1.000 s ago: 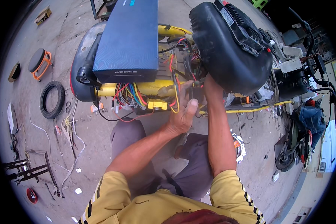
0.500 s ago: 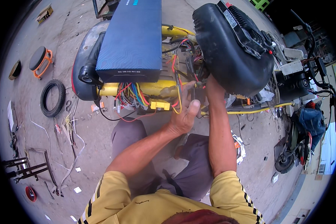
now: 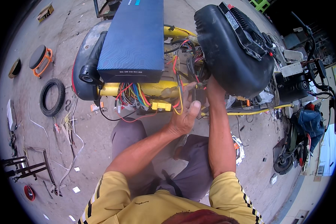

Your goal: The person sits on the ground and works on the exposed wiring of a yellow scooter. They handle wires, use a multimeter to test connections, and use pliers and a screwdriver to adjust components near the battery and seat area.

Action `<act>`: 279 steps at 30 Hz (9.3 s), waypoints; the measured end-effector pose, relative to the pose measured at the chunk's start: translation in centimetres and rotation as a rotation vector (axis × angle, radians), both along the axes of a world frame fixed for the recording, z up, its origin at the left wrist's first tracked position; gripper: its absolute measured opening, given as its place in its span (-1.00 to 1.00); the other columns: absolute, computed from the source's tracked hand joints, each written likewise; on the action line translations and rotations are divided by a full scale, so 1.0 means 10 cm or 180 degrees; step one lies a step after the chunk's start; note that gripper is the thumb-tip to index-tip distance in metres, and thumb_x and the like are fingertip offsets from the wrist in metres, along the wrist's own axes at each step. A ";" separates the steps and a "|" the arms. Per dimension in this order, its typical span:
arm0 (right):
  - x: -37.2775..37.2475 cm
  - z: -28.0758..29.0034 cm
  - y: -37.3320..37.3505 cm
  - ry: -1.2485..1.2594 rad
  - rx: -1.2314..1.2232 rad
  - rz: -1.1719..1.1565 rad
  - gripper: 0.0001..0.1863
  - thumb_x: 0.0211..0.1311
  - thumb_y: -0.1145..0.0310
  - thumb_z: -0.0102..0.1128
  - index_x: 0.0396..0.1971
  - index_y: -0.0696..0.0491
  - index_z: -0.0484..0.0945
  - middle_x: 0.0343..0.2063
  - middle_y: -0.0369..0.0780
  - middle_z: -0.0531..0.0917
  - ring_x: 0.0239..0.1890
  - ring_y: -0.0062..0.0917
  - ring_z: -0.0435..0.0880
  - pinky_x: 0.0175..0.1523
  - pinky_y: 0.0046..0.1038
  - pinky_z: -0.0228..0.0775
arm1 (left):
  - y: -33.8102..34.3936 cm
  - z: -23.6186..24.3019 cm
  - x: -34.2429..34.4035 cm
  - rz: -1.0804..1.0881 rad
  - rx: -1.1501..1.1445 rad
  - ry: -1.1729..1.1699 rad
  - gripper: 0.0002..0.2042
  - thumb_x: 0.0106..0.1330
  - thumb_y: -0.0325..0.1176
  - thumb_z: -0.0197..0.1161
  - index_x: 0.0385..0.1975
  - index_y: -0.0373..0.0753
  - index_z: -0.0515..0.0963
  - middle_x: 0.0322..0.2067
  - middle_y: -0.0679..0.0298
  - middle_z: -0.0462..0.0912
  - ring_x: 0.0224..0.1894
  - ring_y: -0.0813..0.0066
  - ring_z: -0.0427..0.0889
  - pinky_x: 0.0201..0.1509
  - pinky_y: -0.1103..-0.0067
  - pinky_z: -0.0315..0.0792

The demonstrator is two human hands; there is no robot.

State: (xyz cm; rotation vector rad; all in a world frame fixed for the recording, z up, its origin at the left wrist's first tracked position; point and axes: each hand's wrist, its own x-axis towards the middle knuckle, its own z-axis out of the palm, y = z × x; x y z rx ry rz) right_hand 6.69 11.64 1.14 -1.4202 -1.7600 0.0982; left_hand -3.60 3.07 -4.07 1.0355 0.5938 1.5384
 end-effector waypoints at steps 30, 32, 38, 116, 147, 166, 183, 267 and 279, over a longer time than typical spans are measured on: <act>0.11 -0.22 0.15 0.0360 0.0049 -0.0038 -0.76 0.50 0.44 -0.01 -0.10 0.22 0.62 -0.29 -0.18 0.70 -0.27 -0.48 0.65 -0.08 -0.36 0.47 | -0.02 0.00 0.00 -0.0002 -0.0053 0.0095 -0.33 0.49 0.01 -0.02 0.41 -0.34 0.06 -0.20 0.16 0.48 -0.46 0.56 0.48 -0.33 0.59 0.39; 0.10 -0.23 0.15 0.0179 0.0348 -0.0004 -0.76 0.50 0.43 -0.02 -0.11 0.22 0.62 -0.32 -0.19 0.70 -0.30 -0.49 0.65 -0.12 -0.37 0.47 | -0.02 0.01 -0.03 -0.0001 -0.0071 0.0166 -0.34 0.48 0.01 -0.03 0.41 -0.33 0.07 -0.21 0.17 0.48 -0.46 0.57 0.48 -0.34 0.60 0.36; 0.05 -0.14 0.10 0.0136 0.0317 -0.0003 -0.75 0.50 0.41 0.00 -0.08 0.23 0.62 -0.24 -0.15 0.70 -0.20 -0.41 0.66 -0.02 -0.32 0.45 | -0.02 0.02 -0.03 0.0020 -0.0121 0.0186 -0.33 0.47 0.06 -0.05 0.40 -0.31 0.10 -0.22 0.20 0.49 -0.47 0.60 0.47 -0.37 0.62 0.32; -0.04 0.00 -0.30 0.2541 -0.0368 0.1034 -0.78 0.39 0.49 0.26 -0.05 0.25 0.59 -0.11 -0.16 0.69 -0.11 -0.55 0.63 0.06 -0.51 0.44 | 0.00 0.18 0.12 0.0390 -0.0266 0.0058 -0.32 0.54 -0.10 0.13 0.45 -0.34 0.01 -0.40 0.35 0.58 -0.49 0.74 0.41 -0.40 0.73 0.32; 0.04 0.06 -0.48 0.2234 -0.0757 0.1376 -0.63 0.41 0.30 0.11 0.01 0.27 0.62 -0.04 -0.13 0.69 0.03 -0.46 0.61 0.23 -0.41 0.35 | 0.03 0.02 0.06 0.0545 -0.0117 0.0529 -0.31 0.48 -0.19 0.24 0.48 -0.27 0.07 -0.05 0.16 0.72 0.02 0.54 0.62 0.17 0.56 0.42; -0.04 0.06 -0.48 0.2495 -0.0660 0.1055 -0.75 0.43 0.39 0.16 -0.07 0.24 0.64 -0.14 -0.19 0.73 -0.06 -0.55 0.65 0.14 -0.47 0.42 | 0.04 0.01 0.04 0.0377 -0.0014 0.0513 -0.35 0.54 -0.22 0.17 0.46 -0.39 0.05 -0.20 0.19 0.71 -0.08 0.63 0.57 0.09 0.63 0.40; 0.00 0.03 -0.50 0.2303 -0.0728 0.1197 -0.69 0.37 0.33 0.29 -0.02 0.22 0.60 -0.09 -0.18 0.69 -0.03 -0.52 0.61 0.15 -0.45 0.42 | 0.03 -0.03 0.04 0.0459 0.0093 0.0644 -0.39 0.57 -0.29 0.10 0.48 -0.37 0.03 -0.30 0.27 0.63 -0.20 0.66 0.51 -0.04 0.69 0.37; 0.05 0.05 -0.55 0.0982 -0.0287 0.0908 -0.64 0.12 0.47 0.28 -0.06 0.23 0.60 -0.11 -0.09 0.68 -0.06 -0.31 0.65 0.17 -0.33 0.41 | -0.05 -0.07 0.03 0.0603 0.0511 0.1114 -0.43 0.53 -0.40 0.00 0.48 -0.38 0.07 -0.04 0.04 0.60 0.05 0.38 0.58 0.17 0.50 0.43; -0.02 -0.01 -0.51 0.1067 -0.0171 0.1043 -0.50 0.21 0.42 0.37 0.16 0.20 0.54 0.06 -0.07 0.62 0.11 -0.32 0.58 0.29 -0.33 0.33 | -0.36 0.02 -0.14 0.0573 0.0336 0.1426 -0.32 0.50 -0.39 0.03 0.52 -0.36 -0.12 -0.32 0.19 0.53 -0.32 0.48 0.47 -0.09 0.56 0.41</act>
